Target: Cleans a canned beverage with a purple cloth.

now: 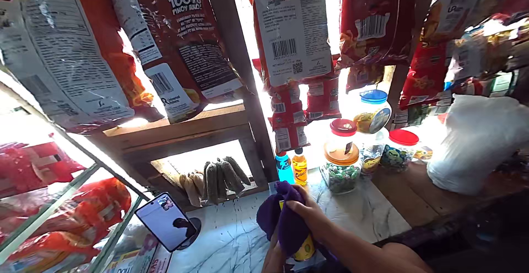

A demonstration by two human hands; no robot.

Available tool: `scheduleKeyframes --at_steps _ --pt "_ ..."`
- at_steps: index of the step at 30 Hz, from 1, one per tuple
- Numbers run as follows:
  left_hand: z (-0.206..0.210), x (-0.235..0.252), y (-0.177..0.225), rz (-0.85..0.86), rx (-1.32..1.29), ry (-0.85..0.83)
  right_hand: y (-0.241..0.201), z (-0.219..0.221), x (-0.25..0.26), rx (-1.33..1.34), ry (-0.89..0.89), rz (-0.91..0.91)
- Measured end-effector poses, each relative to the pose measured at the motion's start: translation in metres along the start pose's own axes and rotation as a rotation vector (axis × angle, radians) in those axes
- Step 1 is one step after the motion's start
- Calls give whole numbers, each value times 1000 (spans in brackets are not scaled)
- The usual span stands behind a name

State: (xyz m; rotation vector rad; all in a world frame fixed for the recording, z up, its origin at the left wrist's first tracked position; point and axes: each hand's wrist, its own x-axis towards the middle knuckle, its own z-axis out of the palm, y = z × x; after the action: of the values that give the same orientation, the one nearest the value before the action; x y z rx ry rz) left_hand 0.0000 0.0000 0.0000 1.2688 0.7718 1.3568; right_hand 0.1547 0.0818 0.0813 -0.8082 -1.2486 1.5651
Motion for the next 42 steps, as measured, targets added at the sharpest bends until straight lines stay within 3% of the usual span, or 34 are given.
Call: scheduleKeyframes --at_steps 4,8,10,14,17,21,24,28,33,36,42 --pt "4 7 2 -120 -363 68 1 6 -1 229 136 -9" --pt "1 5 -14 -312 -487 -298 2 7 2 320 188 -24" --pt "3 4 -19 -346 -555 -366 3 8 3 323 181 -19" --pt "1 7 -10 -324 -500 -269 5 7 6 349 164 -43" --pt "4 6 -4 -272 -266 -79 3 5 11 314 172 -73" --pt "6 6 -11 -16 250 160 0 5 11 199 210 -87" --pt "5 6 -17 157 456 228 -2 7 7 206 219 -91" --pt "1 2 -15 199 312 35 -3 4 6 323 228 -96" --pt "4 0 -8 -231 -242 -210 2 1 5 374 228 -85" --pt "3 2 -9 -244 -342 -203 3 6 5 398 240 -68" --pt "5 2 -9 -116 -124 -11 14 8 6 387 239 -151"
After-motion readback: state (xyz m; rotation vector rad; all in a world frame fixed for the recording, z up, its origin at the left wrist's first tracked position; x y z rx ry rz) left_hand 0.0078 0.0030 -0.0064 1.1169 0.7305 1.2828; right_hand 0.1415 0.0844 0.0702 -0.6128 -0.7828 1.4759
